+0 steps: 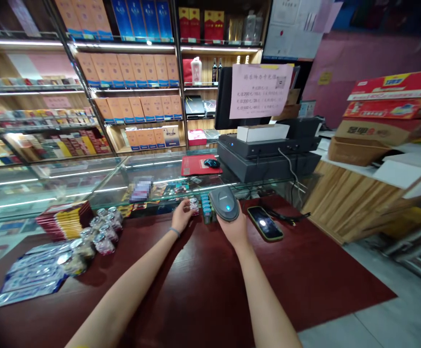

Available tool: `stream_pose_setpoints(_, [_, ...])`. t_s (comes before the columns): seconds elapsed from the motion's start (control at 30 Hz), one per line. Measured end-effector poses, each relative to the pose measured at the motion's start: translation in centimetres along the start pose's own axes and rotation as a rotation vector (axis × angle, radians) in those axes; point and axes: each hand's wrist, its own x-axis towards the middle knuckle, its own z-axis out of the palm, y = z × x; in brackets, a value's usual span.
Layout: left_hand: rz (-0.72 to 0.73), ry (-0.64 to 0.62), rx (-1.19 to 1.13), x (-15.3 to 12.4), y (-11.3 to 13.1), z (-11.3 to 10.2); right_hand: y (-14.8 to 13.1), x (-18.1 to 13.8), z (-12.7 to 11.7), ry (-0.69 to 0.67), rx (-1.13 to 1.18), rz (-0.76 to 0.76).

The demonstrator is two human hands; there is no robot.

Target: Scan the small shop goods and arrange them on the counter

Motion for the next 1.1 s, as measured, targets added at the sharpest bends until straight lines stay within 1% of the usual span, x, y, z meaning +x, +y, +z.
stream_pose_setpoints(0.17, [0.065,-0.002,0.083,0.9,-1.5,0.9,0.4,-0.2,0.0,-0.019,0.025,0.025])
stream_pose_setpoints(0.3, [0.128,0.063,0.172,1.5,-2.1,1.1,0.6,-0.4,0.1,-0.033,0.041,0.035])
stream_pose_setpoints(0.37, [0.136,0.070,0.194,1.6,-2.3,1.1,0.8,-0.4,0.2,-0.030,0.046,0.035])
stream_pose_setpoints(0.57, [0.142,0.065,0.129,1.6,-2.4,1.1,1.4,-0.5,0.2,-0.044,0.037,0.033])
stream_pose_setpoints(0.67, [0.140,0.055,0.136,1.7,-2.3,1.1,1.5,-0.6,0.3,-0.040,0.030,0.019])
stream_pose_setpoints(0.8, [0.092,0.032,0.067,1.2,-2.0,1.1,1.0,-0.6,0.4,-0.042,0.027,0.016])
stream_pose_setpoints(0.93, [0.103,0.066,0.067,-0.7,-0.9,0.0,0.1,-0.6,0.4,-0.034,0.006,0.014])
stream_pose_setpoints(1.0, [0.123,0.085,0.090,-2.1,0.0,-1.1,-0.4,-0.7,0.5,-0.024,0.008,0.005])
stream_pose_setpoints(1.1, [0.134,0.127,0.105,-4.4,1.7,-3.4,-1.1,-1.1,1.0,-0.050,0.029,-0.015])
